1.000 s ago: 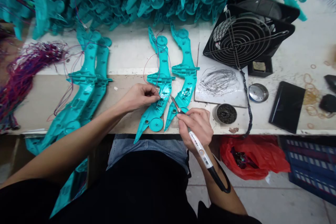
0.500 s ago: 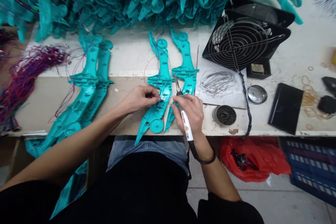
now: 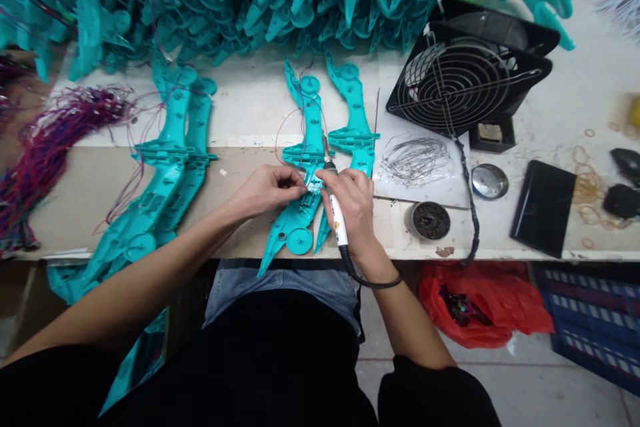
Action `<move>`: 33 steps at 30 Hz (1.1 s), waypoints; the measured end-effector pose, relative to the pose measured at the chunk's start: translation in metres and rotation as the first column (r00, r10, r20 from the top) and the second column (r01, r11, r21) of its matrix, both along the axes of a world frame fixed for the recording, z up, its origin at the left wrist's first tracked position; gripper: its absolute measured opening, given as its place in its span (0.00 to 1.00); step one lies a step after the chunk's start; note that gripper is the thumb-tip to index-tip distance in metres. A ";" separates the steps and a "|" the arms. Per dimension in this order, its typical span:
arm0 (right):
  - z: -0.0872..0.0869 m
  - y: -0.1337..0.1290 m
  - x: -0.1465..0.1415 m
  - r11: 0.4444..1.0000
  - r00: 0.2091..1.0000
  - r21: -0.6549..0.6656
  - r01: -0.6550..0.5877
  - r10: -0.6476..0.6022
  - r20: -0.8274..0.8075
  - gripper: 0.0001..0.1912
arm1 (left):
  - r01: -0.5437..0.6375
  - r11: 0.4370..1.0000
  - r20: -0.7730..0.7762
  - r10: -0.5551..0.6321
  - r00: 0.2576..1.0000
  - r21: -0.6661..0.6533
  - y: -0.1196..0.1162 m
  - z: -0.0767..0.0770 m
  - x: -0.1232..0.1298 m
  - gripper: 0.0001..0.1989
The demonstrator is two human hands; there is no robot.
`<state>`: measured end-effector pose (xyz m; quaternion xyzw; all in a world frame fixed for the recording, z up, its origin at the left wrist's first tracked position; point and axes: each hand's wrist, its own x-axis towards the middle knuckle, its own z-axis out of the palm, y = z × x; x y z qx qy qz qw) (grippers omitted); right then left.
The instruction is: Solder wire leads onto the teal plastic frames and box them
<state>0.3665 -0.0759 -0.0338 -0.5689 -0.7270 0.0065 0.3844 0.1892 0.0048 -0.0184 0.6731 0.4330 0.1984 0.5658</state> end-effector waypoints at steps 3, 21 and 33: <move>-0.001 0.002 -0.002 1.000 0.999 0.009 0.017 -0.018 0.034 0.12 | 0.053 0.998 -0.003 -0.053 0.999 0.036 0.001 -0.006 -0.004 0.03; 0.016 -0.005 -0.023 0.992 0.986 0.053 -0.115 0.120 -0.113 0.12 | -0.031 0.830 -0.140 0.131 0.982 0.557 -0.041 0.010 -0.017 0.04; 0.016 -0.040 0.001 0.985 0.937 0.104 -0.134 0.160 -0.310 0.22 | -0.278 0.860 0.043 0.288 0.957 0.427 -0.055 -0.010 -0.021 0.03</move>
